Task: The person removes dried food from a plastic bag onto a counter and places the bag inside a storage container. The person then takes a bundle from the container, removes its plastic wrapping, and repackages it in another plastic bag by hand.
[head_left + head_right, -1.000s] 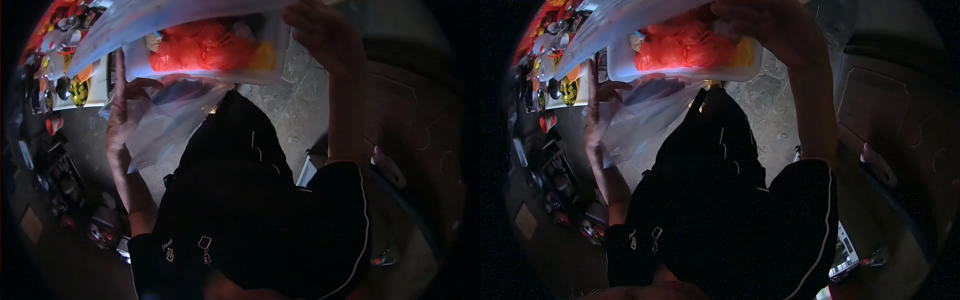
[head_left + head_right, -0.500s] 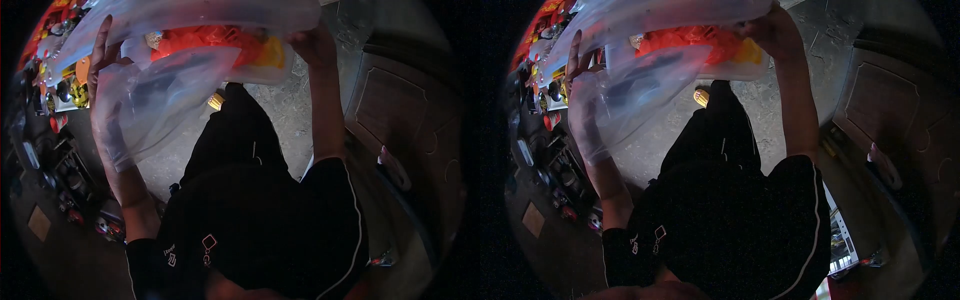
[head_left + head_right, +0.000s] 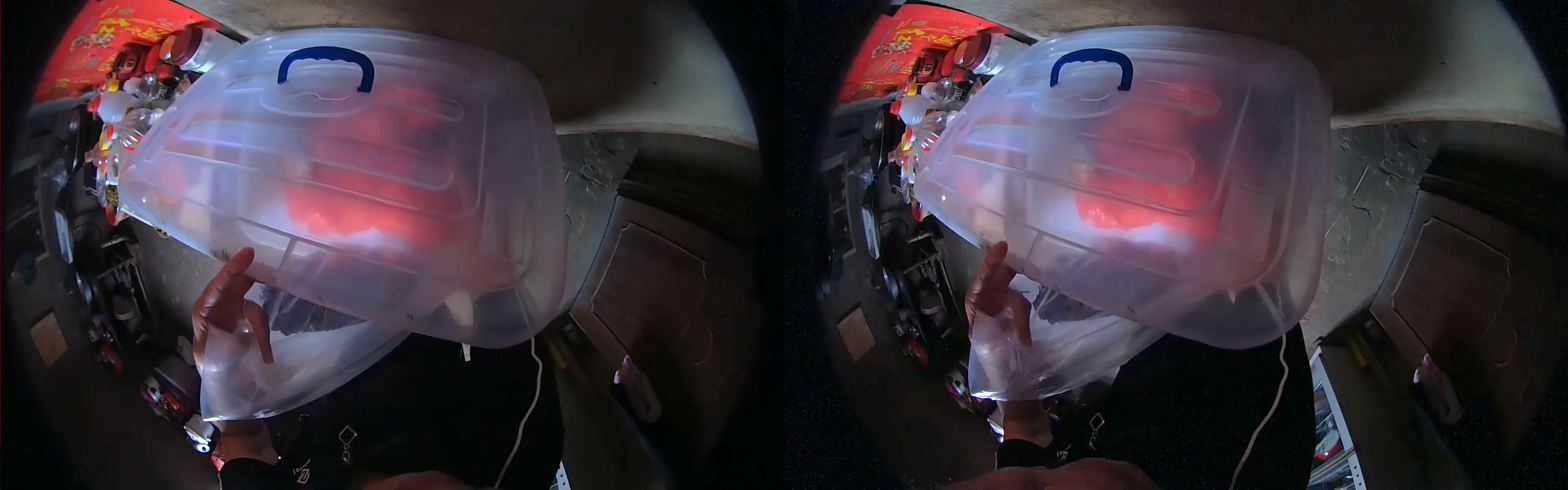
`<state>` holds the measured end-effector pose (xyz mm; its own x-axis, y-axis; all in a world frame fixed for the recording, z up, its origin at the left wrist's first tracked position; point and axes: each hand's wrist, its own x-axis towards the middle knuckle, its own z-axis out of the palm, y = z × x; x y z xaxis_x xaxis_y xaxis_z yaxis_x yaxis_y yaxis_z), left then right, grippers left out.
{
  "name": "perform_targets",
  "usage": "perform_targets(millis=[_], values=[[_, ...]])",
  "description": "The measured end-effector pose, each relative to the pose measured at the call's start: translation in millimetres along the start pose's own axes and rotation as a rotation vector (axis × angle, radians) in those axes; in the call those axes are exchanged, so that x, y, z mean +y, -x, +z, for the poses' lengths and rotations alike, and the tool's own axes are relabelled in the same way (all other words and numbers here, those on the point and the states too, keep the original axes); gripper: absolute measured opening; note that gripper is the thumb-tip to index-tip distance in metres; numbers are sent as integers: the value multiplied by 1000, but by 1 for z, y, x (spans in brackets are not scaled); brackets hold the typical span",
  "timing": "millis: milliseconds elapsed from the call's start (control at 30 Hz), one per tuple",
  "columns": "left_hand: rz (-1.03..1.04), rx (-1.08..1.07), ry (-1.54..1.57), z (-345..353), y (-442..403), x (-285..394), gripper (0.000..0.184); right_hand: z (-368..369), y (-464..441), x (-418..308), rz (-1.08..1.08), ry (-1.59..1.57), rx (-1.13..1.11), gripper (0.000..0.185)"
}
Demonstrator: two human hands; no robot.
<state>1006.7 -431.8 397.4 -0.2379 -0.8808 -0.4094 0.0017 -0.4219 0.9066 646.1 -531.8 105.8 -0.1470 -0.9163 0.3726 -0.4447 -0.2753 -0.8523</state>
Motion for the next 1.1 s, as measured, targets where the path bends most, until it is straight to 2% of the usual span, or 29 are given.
perform_targets(millis=[100,167,267,367,400,433,467,500,600,667,733,767,800,833,900,933,967,1000,1067,1100], values=[[-88,85,47,-4,5,-2,69,21,21,9,78,3,-8,45],[58,-127,65,-16,-2,-9,73,24,36,6,123,19,-3,47],[41,-162,172,-18,-6,-7,79,18,62,-7,190,62,23,49],[36,-353,266,-22,-21,0,88,-3,96,-33,257,127,68,52],[-30,-323,142,-17,-19,13,88,-12,107,-44,274,152,89,53],[-31,-361,210,-19,-21,12,88,-21,117,-56,289,176,111,54],[-31,-402,276,-23,-25,9,88,-29,127,-70,301,199,137,55],[-10,-408,173,-25,-27,7,88,-37,137,-84,314,222,167,56],[-43,-488,182,-25,-15,7,89,-60,170,-133,344,297,275,59],[-4,-562,165,-25,-4,-6,86,-76,197,-252,612,596,247,59],[-148,-649,308,-20,9,-26,81,-88,273,-303,758,411,408,61],[125,-575,-157,-19,10,-55,79,-92,314,-322,807,394,485,63],[1,-652,132,-24,3,-86,76,-94,351,-342,968,325,595,64],[-130,-721,416,-29,-5,-113,73,-93,393,-357,1032,354,675,65],[-327,-677,544,-25,-1,-156,71,-85,464,-372,1105,382,771,67],[-401,-613,653,-20,1,-181,72,-80,493,-377,1092,319,910,69],[-540,-681,854,-25,2,-197,70,-76,511,-382,1074,255,1050,72],[-553,-696,845,-31,-1,-220,70,-74,518,-389,1079,260,1070,72],[-240,-871,550,-39,-5,-254,61,-76,520,-399,1219,642,924,76],[-251,-887,549,-46,-8,-259,61,-79,519,-398,1227,650,940,76]])
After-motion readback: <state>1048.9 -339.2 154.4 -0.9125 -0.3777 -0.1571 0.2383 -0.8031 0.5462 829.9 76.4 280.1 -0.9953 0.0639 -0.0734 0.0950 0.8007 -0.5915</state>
